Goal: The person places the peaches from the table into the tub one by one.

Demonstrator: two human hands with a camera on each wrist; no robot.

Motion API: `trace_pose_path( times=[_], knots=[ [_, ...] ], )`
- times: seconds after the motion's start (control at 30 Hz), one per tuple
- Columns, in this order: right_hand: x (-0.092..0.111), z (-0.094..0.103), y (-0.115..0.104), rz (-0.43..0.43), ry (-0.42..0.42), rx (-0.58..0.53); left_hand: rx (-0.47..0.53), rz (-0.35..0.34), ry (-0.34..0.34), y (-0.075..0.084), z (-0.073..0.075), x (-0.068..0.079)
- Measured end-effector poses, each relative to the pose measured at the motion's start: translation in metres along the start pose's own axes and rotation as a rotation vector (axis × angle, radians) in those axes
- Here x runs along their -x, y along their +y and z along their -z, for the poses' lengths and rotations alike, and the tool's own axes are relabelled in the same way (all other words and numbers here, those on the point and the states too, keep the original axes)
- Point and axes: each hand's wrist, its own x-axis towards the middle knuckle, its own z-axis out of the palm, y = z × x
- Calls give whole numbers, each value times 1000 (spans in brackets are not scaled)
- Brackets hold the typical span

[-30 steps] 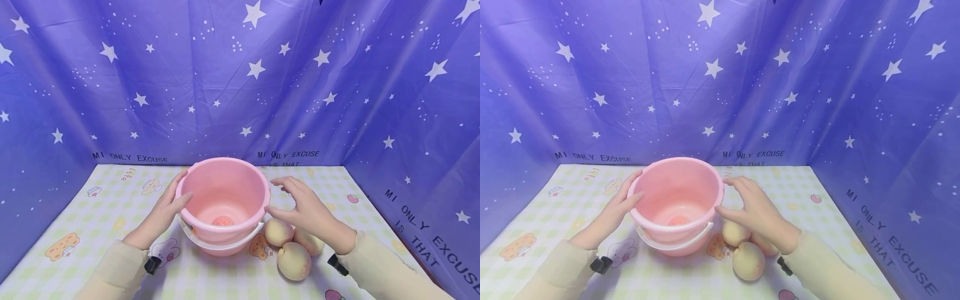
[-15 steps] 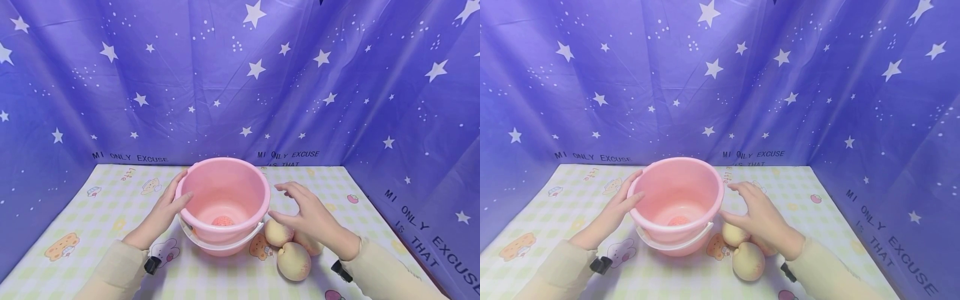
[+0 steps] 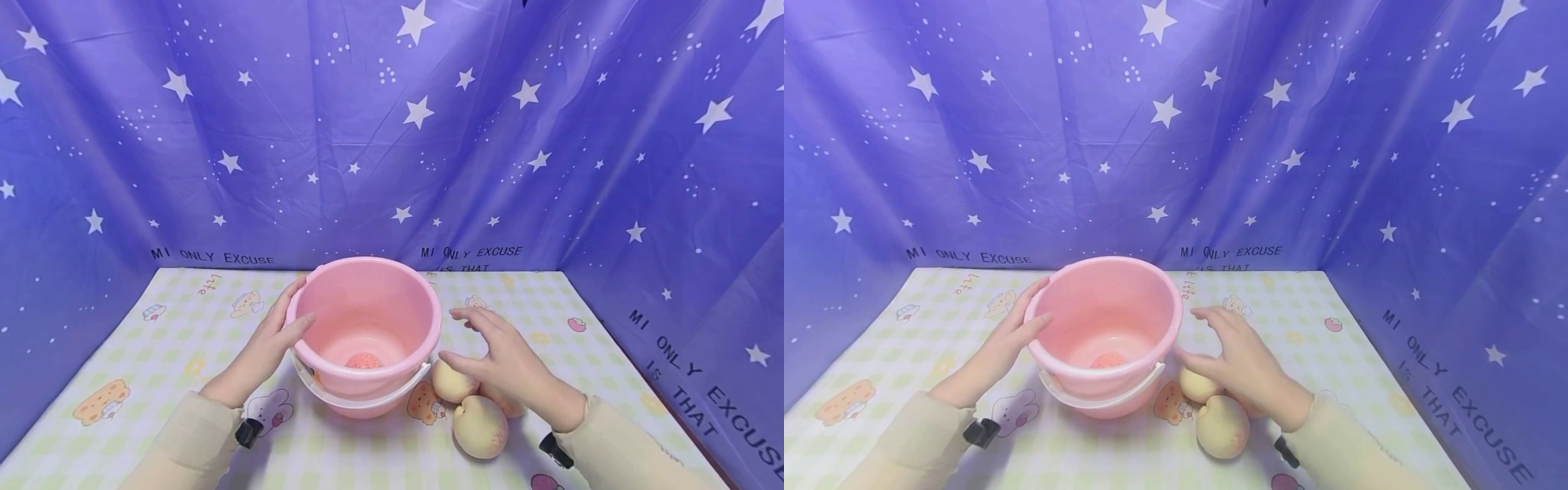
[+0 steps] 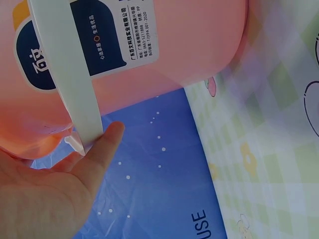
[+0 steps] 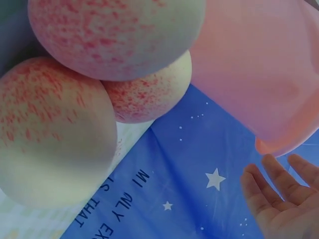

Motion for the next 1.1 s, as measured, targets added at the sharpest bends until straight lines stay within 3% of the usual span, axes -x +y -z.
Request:
trace_pose_path(
  times=[1.1],
  knots=[
    [15,-20,22,-64,-23,-21,21,-5,-8,0,0,1]
  ],
)
